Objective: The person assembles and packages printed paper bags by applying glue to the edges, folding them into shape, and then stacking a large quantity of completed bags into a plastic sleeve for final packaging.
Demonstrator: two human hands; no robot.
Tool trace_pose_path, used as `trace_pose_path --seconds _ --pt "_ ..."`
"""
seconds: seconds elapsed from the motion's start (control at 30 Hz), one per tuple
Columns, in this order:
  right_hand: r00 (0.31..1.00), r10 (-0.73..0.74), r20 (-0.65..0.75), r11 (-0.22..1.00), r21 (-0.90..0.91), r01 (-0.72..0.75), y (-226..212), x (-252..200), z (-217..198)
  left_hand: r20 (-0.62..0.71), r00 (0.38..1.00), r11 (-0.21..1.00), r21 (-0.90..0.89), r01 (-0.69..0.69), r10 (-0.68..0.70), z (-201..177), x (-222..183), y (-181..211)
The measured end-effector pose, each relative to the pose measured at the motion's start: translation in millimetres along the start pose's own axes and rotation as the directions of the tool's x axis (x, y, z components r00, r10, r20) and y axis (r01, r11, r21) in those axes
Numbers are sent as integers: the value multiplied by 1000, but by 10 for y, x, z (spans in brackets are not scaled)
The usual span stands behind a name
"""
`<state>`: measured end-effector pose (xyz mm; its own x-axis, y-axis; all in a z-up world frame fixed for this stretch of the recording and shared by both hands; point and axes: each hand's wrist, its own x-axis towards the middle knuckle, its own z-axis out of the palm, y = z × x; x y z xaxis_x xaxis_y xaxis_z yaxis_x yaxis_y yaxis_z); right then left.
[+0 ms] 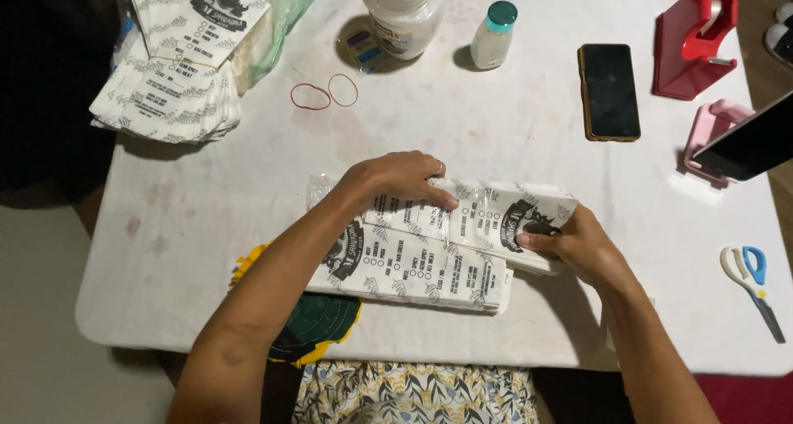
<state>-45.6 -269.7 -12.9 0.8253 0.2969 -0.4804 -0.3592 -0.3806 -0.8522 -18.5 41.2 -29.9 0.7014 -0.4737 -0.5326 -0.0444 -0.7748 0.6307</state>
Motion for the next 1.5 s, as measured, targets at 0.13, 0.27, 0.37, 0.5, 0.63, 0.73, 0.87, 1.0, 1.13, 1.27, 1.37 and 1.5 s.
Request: trace_pose_path --seconds 0.13,0.27,0.37,0.5,0.63,0.73,0.87,1.0,1.13,1.27,1.37,1.5 --pt "862 -442 -248 733 -654 188 -12 -314 18 -23 1000 999 50 22 -21 -4 -99 82" --pt "688 -726 -27 522 -673 524 97 -691 317 -3 993 982 150 117 -118 -19 -96 195" --pt "692 -650 315 69 -882 466 116 -857 748 -32 993 980 159 118 -115 -30 -192 290" --pt "703 -648 294 97 -883 459 519 -835 881 -61 990 976 168 138 -130 -20 -221 333" --pt "710 -621 332 119 -855 504 414 -908 786 -106 988 976 173 133 -115 73 -158 301" --pt "742 -611 276 198 -854 481 297 -905 724 -207 977 970 221 101 -55 174 -227 327" --pt "770 -631 93 394 -817 421 85 -852 599 -336 939 941 335 50 70 288 -337 457" --pt "794 -608 -19 437 -843 315 -97 -777 760 -527 808 762 627 161 263 539 -288 458" --pt "777 -629 8 354 -887 296 81 -613 952 -581 744 788 603 121 330 659 -571 429" --pt "765 -644 -30 371 -886 278 380 -357 971 -675 652 799 576 171 346 824 -611 25" --pt "786 -616 -48 340 -917 211 512 -267 1004 -657 693 829 537 155 296 823 -557 -56" --pt "762 -645 -67 340 -917 207 509 -227 1049 -606 761 883 460 98 231 781 -499 -93"
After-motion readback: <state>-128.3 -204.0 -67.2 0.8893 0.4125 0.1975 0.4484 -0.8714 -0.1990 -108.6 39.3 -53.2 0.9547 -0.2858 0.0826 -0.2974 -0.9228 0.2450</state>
